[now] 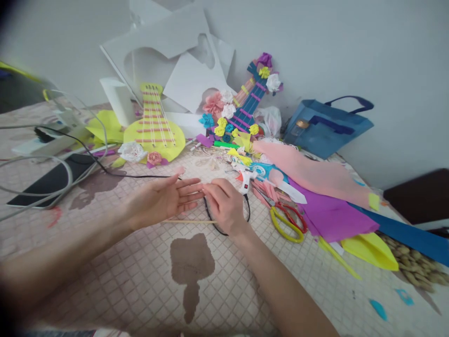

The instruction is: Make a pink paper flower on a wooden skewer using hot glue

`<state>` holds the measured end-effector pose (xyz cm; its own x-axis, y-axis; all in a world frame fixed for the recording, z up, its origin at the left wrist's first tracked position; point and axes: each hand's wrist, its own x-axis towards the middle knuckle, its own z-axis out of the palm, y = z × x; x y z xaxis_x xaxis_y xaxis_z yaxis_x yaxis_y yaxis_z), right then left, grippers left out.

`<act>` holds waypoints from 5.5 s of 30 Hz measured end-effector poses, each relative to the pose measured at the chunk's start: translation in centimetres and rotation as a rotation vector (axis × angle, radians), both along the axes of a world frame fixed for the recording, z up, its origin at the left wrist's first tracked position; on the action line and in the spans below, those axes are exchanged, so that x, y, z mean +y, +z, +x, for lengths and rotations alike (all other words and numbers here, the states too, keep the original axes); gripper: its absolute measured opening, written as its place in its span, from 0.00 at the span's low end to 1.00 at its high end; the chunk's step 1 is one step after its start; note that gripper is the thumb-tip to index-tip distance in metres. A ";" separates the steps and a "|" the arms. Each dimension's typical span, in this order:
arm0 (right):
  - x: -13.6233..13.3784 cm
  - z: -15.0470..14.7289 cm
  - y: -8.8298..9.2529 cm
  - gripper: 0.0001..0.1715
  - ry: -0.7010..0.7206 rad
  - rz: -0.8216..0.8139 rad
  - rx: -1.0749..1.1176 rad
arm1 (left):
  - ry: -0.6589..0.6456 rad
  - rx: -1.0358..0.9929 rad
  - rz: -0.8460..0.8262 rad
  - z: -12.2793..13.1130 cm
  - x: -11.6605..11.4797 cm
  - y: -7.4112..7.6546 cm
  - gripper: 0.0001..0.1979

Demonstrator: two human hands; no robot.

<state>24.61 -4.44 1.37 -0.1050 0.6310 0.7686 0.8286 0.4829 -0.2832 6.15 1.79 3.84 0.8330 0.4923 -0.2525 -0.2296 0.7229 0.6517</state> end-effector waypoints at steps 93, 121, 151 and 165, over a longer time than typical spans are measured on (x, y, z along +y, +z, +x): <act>0.2 2.0 1.1 0.14 0.256 -0.609 0.555 | 0.309 0.703 1.514 -3.6 1.9 -1.7 0.12; -1.7 -3.0 -1.3 0.05 0.264 -0.644 -0.250 | 0.178 0.829 1.470 -5.8 2.4 -2.1 0.08; -2.1 -3.5 -1.8 0.05 0.155 -0.541 -0.204 | 0.018 0.820 1.533 -6.2 1.3 -3.5 0.03; -2.0 -3.5 -1.9 0.04 0.128 -0.560 -0.220 | -0.090 0.560 1.846 -6.6 0.9 -1.7 0.07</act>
